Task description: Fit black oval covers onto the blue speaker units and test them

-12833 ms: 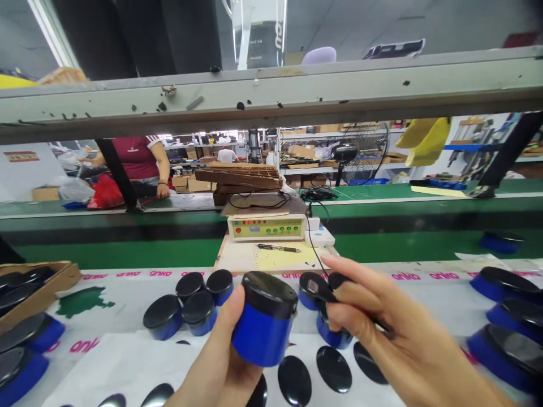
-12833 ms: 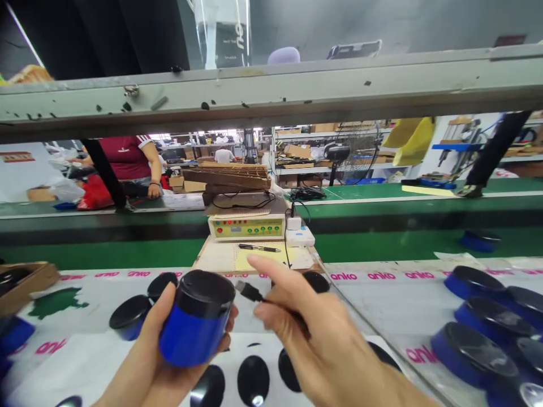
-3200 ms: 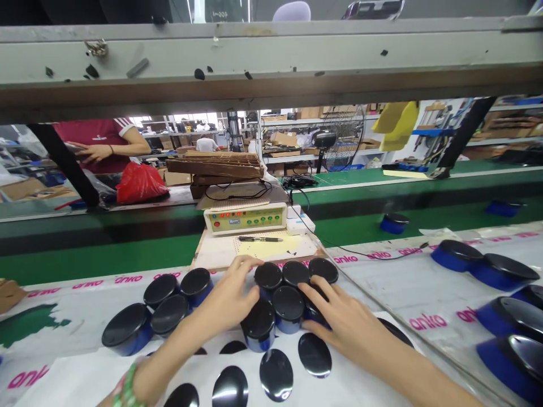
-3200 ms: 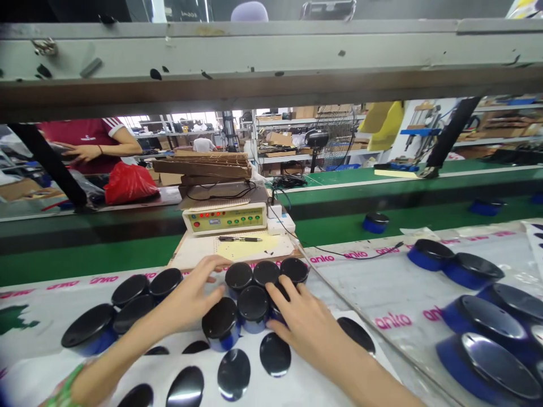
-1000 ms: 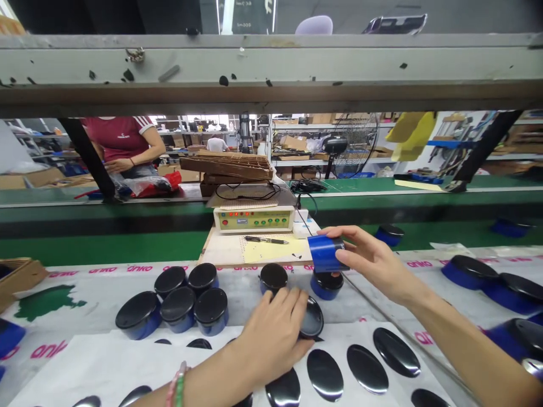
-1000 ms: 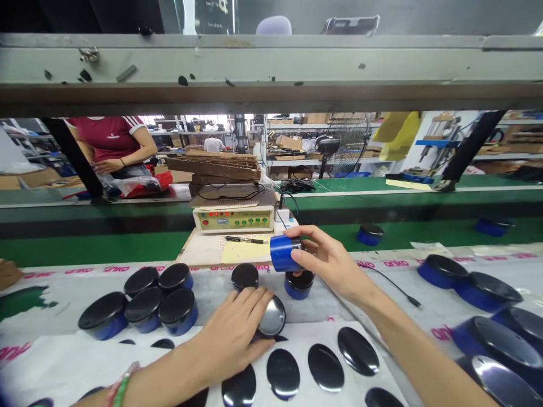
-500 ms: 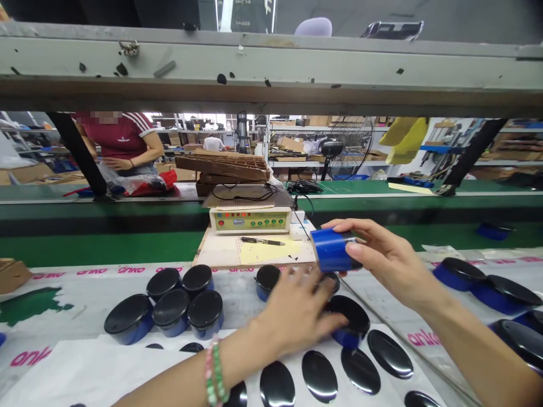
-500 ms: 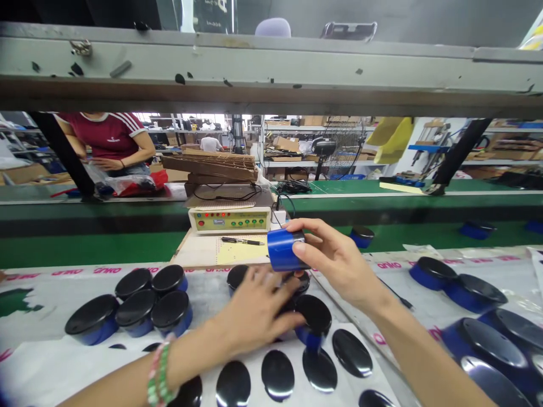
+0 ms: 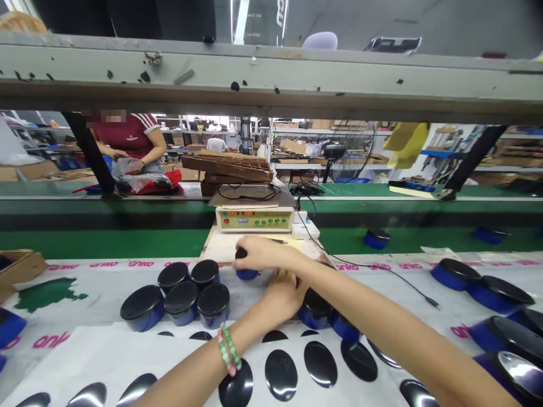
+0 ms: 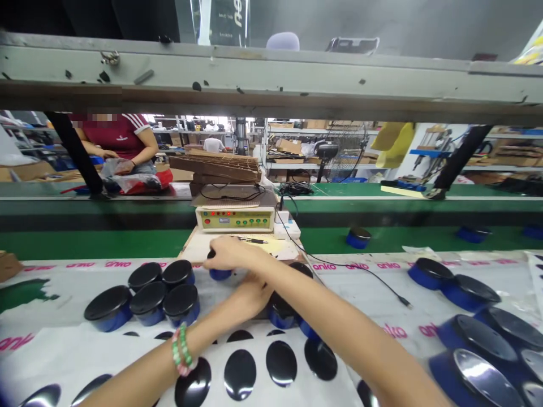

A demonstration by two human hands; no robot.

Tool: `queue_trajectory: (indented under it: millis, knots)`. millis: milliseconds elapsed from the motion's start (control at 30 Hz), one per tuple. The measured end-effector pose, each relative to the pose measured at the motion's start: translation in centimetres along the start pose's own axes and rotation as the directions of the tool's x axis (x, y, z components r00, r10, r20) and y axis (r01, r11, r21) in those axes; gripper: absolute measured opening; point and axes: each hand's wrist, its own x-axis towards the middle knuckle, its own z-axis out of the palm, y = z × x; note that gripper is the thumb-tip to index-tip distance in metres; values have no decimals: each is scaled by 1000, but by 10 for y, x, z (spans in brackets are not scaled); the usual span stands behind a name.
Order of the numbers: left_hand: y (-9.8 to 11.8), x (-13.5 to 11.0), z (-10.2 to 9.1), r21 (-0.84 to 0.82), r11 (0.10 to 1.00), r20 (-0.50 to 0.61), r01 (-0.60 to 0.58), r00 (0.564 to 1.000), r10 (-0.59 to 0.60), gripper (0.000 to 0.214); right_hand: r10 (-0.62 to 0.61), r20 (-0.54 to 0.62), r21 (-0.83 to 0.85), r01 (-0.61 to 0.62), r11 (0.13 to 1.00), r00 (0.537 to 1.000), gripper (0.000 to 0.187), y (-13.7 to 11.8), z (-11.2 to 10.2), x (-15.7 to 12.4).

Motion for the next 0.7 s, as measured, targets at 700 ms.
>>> queue_trajectory:
  millis: [700]
  knots:
    - [-70, -215, -58, 715, 643, 73, -274, 944, 320, 80, -400, 150, 30, 400, 916, 904, 45, -27, 98, -126]
